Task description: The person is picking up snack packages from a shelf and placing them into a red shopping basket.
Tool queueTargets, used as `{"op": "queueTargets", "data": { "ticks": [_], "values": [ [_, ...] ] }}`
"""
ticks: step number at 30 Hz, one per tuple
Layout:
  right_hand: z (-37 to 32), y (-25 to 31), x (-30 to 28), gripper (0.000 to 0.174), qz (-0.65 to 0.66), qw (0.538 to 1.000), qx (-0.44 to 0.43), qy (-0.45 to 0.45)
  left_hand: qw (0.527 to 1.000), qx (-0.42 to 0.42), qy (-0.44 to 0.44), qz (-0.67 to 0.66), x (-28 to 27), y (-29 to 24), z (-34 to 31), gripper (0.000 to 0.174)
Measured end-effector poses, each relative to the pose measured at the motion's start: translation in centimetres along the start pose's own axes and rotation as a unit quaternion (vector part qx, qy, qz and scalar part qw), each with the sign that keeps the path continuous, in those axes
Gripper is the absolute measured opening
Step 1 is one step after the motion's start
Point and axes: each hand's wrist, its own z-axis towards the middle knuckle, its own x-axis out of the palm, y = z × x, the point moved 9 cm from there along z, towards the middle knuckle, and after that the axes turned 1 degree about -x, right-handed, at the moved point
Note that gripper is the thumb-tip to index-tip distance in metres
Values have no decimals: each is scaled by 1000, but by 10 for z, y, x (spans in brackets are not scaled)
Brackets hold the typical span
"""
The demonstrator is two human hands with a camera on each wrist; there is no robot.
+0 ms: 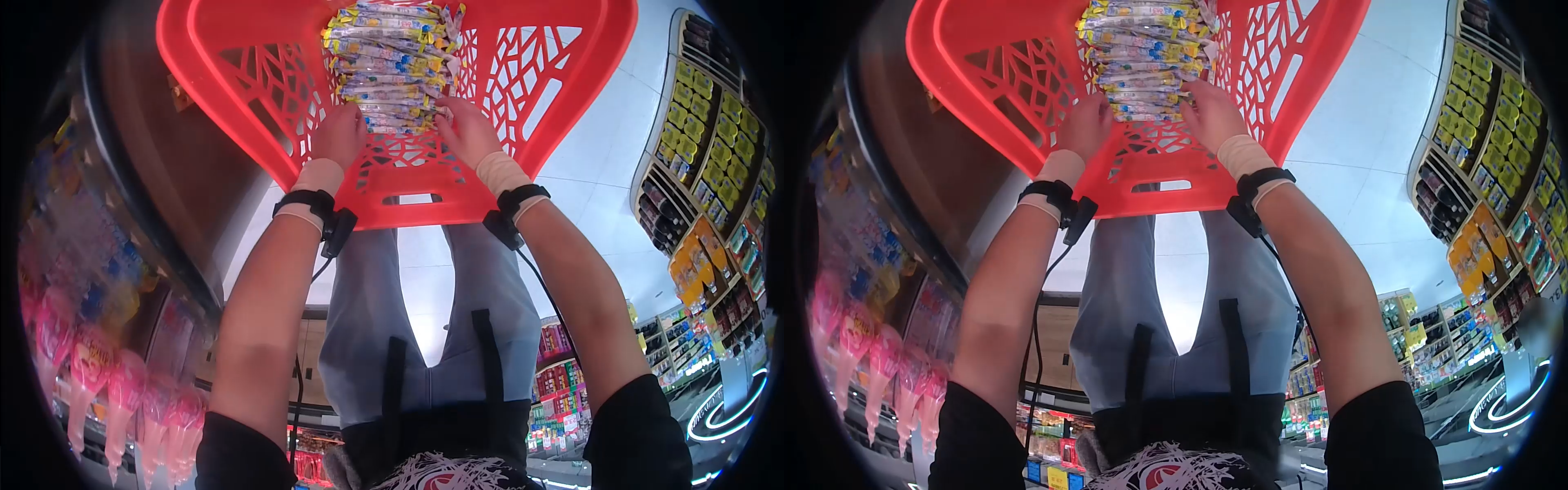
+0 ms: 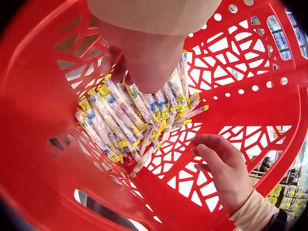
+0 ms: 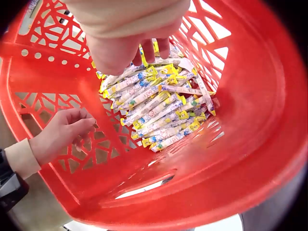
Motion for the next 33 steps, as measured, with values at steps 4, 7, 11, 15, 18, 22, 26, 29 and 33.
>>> {"op": "queueTargets", "data": {
  "ticks": [4,7,11,15,18,22,26,29,33],
  "values": [
    [24,-25,29,34,-17,999,27,5,997,53,-42,44,17,11,34,24],
    [43,-37,43,39,-40,999,19,-12,991,80,-60,87,23,15,59,27],
    [68,-56,65,42,-76,994,-44,-57,992,46,-41,115,28,24,101,34],
    [93,-74,86,47,-122,992,-9,-35,985,106,-101,91,39,30,129,36],
    [107,-85,95,47,-96,995,29,-20,971,138,-61,184,72,48,170,53],
    [124,-108,120,46,-150,989,3,-8,955,225,-93,171,72,34,178,52],
    [127,-106,116,43,-185,982,12,-38,969,173,-38,175,60,14,173,38],
    [132,-109,117,39,-195,980,-7,-47,966,198,-73,152,62,17,177,30],
    [130,-100,107,35,-172,984,-17,-47,964,178,-39,192,63,24,180,30]
  ]
}}
